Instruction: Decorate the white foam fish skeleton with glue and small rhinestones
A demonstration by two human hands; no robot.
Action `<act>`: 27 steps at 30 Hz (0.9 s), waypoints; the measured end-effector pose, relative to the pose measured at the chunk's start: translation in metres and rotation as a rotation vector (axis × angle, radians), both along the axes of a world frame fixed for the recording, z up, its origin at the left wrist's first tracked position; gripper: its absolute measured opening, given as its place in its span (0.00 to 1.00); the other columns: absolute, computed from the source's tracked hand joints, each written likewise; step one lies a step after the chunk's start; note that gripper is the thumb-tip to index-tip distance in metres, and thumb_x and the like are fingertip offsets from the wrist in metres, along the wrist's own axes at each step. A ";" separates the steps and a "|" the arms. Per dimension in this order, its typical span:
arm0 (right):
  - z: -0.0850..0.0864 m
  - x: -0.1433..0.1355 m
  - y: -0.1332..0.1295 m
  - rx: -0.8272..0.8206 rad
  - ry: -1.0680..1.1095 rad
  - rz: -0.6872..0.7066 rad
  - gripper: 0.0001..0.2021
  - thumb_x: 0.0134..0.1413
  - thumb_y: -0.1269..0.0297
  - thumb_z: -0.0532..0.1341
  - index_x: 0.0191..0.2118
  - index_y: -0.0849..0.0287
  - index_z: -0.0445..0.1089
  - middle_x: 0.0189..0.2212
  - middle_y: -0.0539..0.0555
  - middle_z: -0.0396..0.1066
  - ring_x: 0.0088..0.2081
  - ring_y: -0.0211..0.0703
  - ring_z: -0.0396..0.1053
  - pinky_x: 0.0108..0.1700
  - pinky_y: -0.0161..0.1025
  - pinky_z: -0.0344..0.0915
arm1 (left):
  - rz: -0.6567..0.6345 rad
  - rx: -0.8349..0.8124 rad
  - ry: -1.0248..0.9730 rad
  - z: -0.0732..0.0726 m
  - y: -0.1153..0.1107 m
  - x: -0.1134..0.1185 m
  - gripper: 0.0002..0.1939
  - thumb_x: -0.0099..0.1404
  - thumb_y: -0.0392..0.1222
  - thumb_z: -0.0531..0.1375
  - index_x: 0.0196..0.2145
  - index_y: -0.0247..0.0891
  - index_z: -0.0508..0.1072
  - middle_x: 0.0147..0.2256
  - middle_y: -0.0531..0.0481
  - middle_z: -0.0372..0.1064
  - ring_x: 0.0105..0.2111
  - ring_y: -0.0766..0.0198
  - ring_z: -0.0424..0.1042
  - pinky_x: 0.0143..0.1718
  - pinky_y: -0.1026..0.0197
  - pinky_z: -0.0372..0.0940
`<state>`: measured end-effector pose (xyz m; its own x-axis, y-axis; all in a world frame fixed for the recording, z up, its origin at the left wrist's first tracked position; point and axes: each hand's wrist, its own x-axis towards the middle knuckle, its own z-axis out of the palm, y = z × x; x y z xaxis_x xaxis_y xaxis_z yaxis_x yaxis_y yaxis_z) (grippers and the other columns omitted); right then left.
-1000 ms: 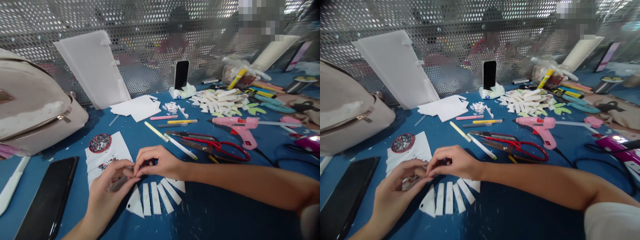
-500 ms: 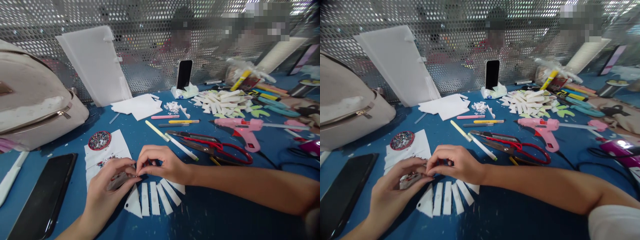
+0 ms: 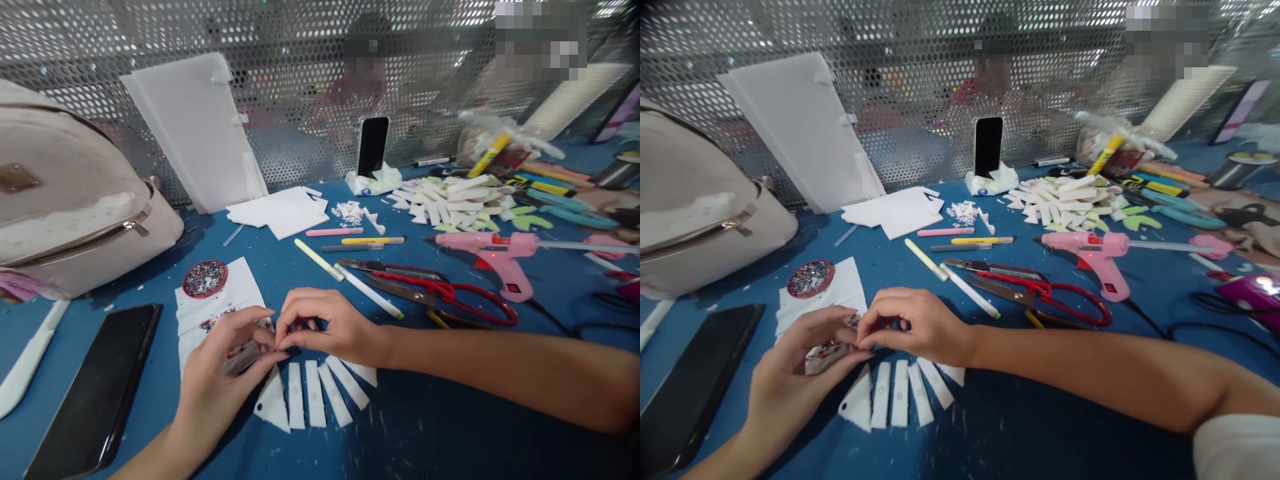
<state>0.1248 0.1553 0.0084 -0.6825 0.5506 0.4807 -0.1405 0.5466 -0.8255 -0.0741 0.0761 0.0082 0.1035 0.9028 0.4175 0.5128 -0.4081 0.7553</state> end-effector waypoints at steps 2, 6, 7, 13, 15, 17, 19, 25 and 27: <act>0.000 0.000 0.000 -0.006 -0.024 -0.004 0.05 0.63 0.66 0.64 0.37 0.61 0.76 0.33 0.53 0.73 0.36 0.36 0.68 0.39 0.34 0.66 | -0.004 0.002 0.001 0.001 0.000 0.001 0.22 0.62 0.36 0.68 0.52 0.45 0.69 0.31 0.59 0.77 0.30 0.70 0.78 0.39 0.71 0.71; -0.001 0.000 0.000 -0.015 -0.035 -0.004 0.04 0.62 0.67 0.65 0.37 0.60 0.76 0.33 0.52 0.73 0.35 0.36 0.68 0.37 0.33 0.65 | 0.009 0.008 0.008 0.000 0.001 0.001 0.21 0.63 0.36 0.68 0.52 0.45 0.69 0.31 0.59 0.77 0.30 0.70 0.78 0.40 0.71 0.71; -0.001 0.000 0.001 -0.015 -0.039 -0.006 0.04 0.62 0.67 0.65 0.37 0.60 0.76 0.33 0.52 0.73 0.35 0.36 0.67 0.37 0.33 0.65 | 0.012 0.009 0.011 -0.001 0.001 0.001 0.21 0.62 0.36 0.68 0.52 0.45 0.69 0.31 0.59 0.76 0.30 0.70 0.78 0.40 0.71 0.71; -0.002 0.000 0.001 -0.001 -0.087 -0.001 0.03 0.62 0.67 0.65 0.38 0.60 0.76 0.33 0.52 0.72 0.36 0.37 0.67 0.39 0.34 0.64 | 0.007 0.025 0.006 -0.003 0.001 -0.001 0.22 0.62 0.36 0.68 0.52 0.45 0.70 0.31 0.59 0.76 0.29 0.71 0.77 0.39 0.71 0.71; -0.001 0.000 0.001 0.001 -0.084 0.001 0.03 0.62 0.68 0.65 0.38 0.60 0.76 0.34 0.52 0.72 0.36 0.37 0.67 0.39 0.34 0.64 | 0.007 0.024 0.005 -0.003 0.001 -0.002 0.22 0.62 0.36 0.68 0.52 0.45 0.69 0.31 0.58 0.76 0.29 0.70 0.77 0.39 0.70 0.71; -0.001 0.000 0.001 -0.003 -0.081 0.000 0.03 0.62 0.68 0.65 0.38 0.60 0.76 0.34 0.52 0.73 0.36 0.37 0.67 0.38 0.34 0.65 | 0.006 0.014 0.012 -0.004 0.001 -0.002 0.22 0.62 0.36 0.68 0.52 0.45 0.69 0.31 0.58 0.76 0.29 0.69 0.77 0.39 0.69 0.71; -0.001 0.000 0.001 -0.004 -0.077 -0.005 0.03 0.62 0.68 0.65 0.38 0.60 0.76 0.34 0.52 0.73 0.36 0.37 0.67 0.38 0.34 0.65 | 0.004 0.014 0.012 -0.004 0.001 -0.002 0.22 0.62 0.37 0.68 0.52 0.44 0.69 0.31 0.57 0.76 0.30 0.69 0.78 0.39 0.68 0.72; -0.002 0.000 0.001 -0.006 -0.079 -0.003 0.03 0.62 0.68 0.65 0.38 0.61 0.76 0.34 0.52 0.73 0.36 0.37 0.67 0.38 0.33 0.64 | -0.002 0.022 0.000 -0.003 0.002 0.000 0.21 0.63 0.36 0.68 0.52 0.44 0.70 0.31 0.57 0.76 0.29 0.68 0.77 0.39 0.68 0.72; -0.002 0.000 0.001 -0.008 -0.086 -0.001 0.03 0.62 0.68 0.64 0.38 0.60 0.75 0.34 0.52 0.73 0.36 0.37 0.67 0.37 0.34 0.64 | 0.005 0.019 0.002 -0.002 0.002 0.000 0.21 0.62 0.36 0.68 0.52 0.44 0.70 0.32 0.57 0.76 0.30 0.68 0.77 0.39 0.68 0.72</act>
<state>0.1245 0.1567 0.0067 -0.7209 0.5547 0.4155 -0.0682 0.5399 -0.8390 -0.0743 0.0784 0.0058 0.1001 0.8953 0.4340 0.5161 -0.4196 0.7467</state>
